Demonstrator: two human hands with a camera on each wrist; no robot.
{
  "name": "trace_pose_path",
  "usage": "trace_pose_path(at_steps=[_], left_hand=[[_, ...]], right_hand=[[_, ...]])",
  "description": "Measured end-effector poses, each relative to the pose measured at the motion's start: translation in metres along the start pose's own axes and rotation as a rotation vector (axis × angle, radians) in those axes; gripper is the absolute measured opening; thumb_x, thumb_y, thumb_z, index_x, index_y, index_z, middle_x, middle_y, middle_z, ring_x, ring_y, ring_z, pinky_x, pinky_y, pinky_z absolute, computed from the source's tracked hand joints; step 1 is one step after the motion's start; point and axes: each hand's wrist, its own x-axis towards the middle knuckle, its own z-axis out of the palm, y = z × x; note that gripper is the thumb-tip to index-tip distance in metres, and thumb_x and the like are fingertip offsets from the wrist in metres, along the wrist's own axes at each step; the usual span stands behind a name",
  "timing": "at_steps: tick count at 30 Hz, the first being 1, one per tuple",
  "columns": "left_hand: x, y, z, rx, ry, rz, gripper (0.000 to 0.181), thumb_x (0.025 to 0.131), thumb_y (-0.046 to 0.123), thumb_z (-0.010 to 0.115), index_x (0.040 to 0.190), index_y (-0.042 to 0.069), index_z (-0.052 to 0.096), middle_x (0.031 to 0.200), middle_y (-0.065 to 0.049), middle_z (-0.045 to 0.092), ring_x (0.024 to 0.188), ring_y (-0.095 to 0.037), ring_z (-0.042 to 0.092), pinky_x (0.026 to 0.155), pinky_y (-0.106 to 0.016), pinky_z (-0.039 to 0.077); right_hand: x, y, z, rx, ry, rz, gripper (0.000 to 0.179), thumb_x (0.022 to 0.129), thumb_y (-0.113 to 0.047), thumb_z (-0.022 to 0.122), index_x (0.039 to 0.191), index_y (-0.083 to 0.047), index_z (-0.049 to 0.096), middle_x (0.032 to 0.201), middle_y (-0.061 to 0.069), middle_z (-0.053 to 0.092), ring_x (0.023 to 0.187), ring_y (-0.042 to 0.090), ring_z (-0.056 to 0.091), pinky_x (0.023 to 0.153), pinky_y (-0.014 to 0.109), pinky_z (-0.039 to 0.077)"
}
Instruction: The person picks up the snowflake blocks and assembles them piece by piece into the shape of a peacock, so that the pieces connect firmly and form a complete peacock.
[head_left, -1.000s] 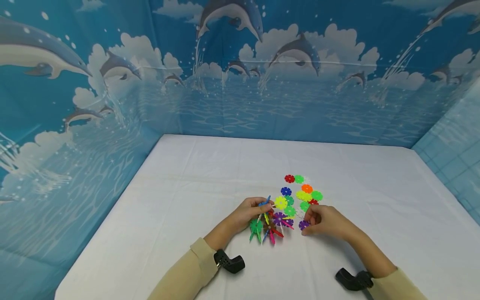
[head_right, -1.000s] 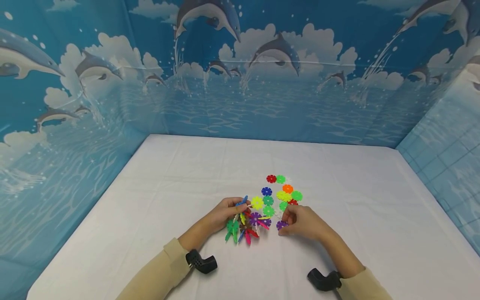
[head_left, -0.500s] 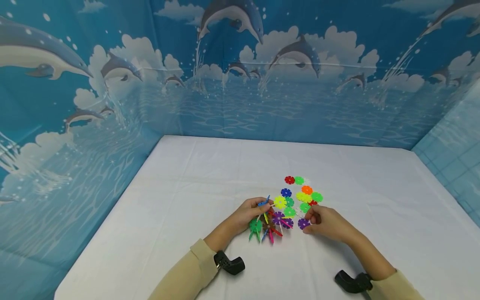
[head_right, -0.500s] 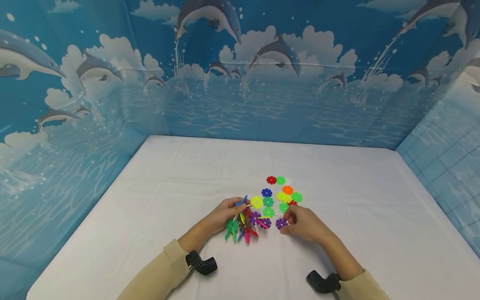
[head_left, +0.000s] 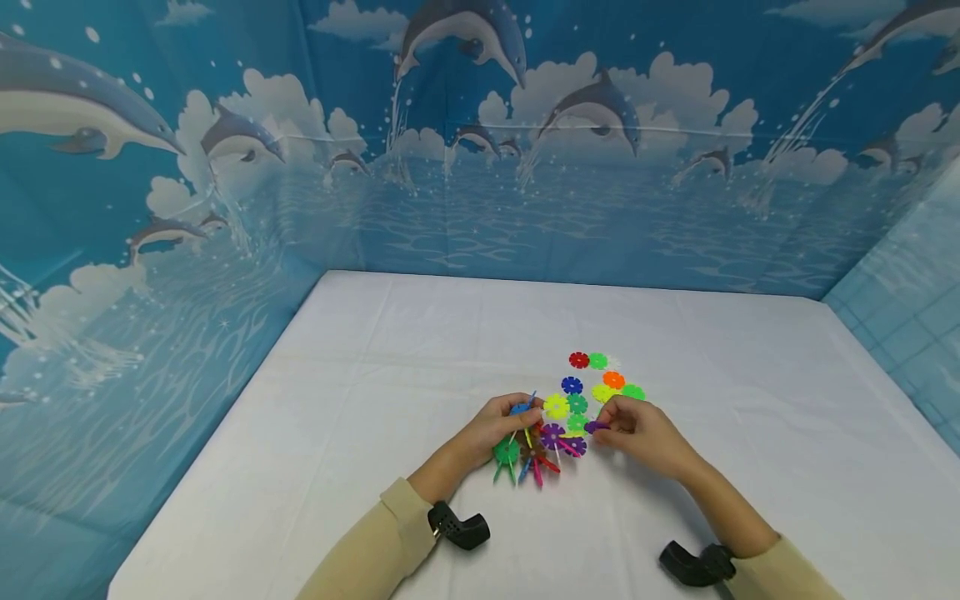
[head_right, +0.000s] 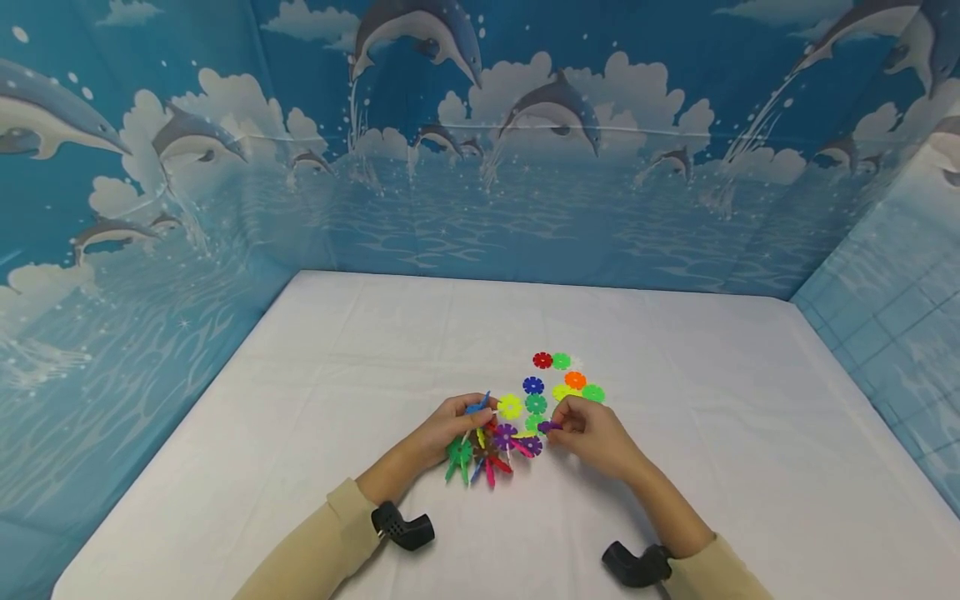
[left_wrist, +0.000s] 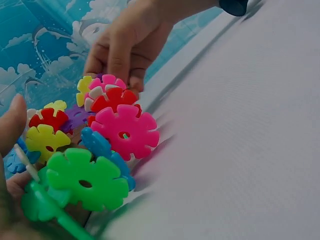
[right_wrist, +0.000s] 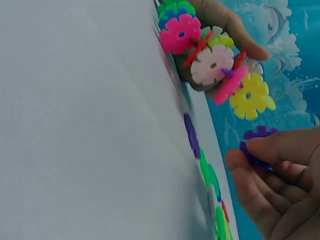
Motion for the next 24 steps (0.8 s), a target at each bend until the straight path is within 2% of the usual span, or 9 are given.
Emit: trace_pose_path(at_steps=[4, 8, 11, 18, 24], left_hand=[[0.002, -0.002, 0.0, 0.004, 0.03, -0.018, 0.034, 0.098, 0.011, 0.055, 0.122, -0.013, 0.054, 0.091, 0.003, 0.06, 0.093, -0.009, 0.053, 0.094, -0.026, 0.042], [0.003, -0.003, 0.001, 0.0, 0.057, -0.03, 0.037, 0.098, 0.014, 0.055, 0.123, -0.012, 0.054, 0.103, -0.002, 0.061, 0.106, -0.012, 0.051, 0.105, -0.034, 0.036], [0.004, -0.003, 0.001, -0.001, 0.069, -0.035, 0.038, 0.097, 0.016, 0.055, 0.123, -0.012, 0.055, 0.108, -0.005, 0.061, 0.112, -0.014, 0.05, 0.107, -0.036, 0.035], [0.004, -0.004, 0.0, 0.015, 0.066, -0.024, 0.037, 0.097, 0.018, 0.055, 0.121, -0.01, 0.055, 0.107, -0.004, 0.059, 0.109, -0.014, 0.05, 0.102, -0.031, 0.039], [0.003, -0.002, 0.003, 0.043, 0.065, 0.005, 0.029, 0.1, 0.021, 0.053, 0.112, -0.005, 0.057, 0.088, 0.001, 0.059, 0.084, -0.01, 0.054, 0.079, -0.023, 0.045]], right_hand=[[0.003, -0.01, 0.008, 0.047, 0.091, -0.072, 0.013, 0.086, -0.005, 0.073, 0.091, -0.001, 0.062, 0.088, 0.006, 0.068, 0.079, 0.02, 0.067, 0.069, 0.023, 0.055], [0.007, -0.018, 0.016, -0.011, 0.178, -0.137, 0.01, 0.085, -0.005, 0.075, 0.086, -0.006, 0.065, 0.088, 0.003, 0.07, 0.081, 0.018, 0.066, 0.07, 0.025, 0.055], [0.01, -0.021, 0.019, -0.073, 0.206, -0.171, 0.012, 0.083, -0.002, 0.076, 0.083, -0.008, 0.066, 0.086, 0.0, 0.07, 0.08, 0.018, 0.065, 0.07, 0.028, 0.056], [0.013, -0.02, 0.023, -0.14, 0.215, -0.233, 0.015, 0.082, 0.001, 0.076, 0.079, -0.011, 0.067, 0.081, -0.005, 0.067, 0.076, 0.015, 0.065, 0.068, 0.029, 0.056], [0.014, -0.022, 0.025, -0.185, 0.219, -0.311, 0.016, 0.081, 0.001, 0.077, 0.079, -0.014, 0.071, 0.081, -0.006, 0.067, 0.075, 0.011, 0.063, 0.067, 0.028, 0.056]])
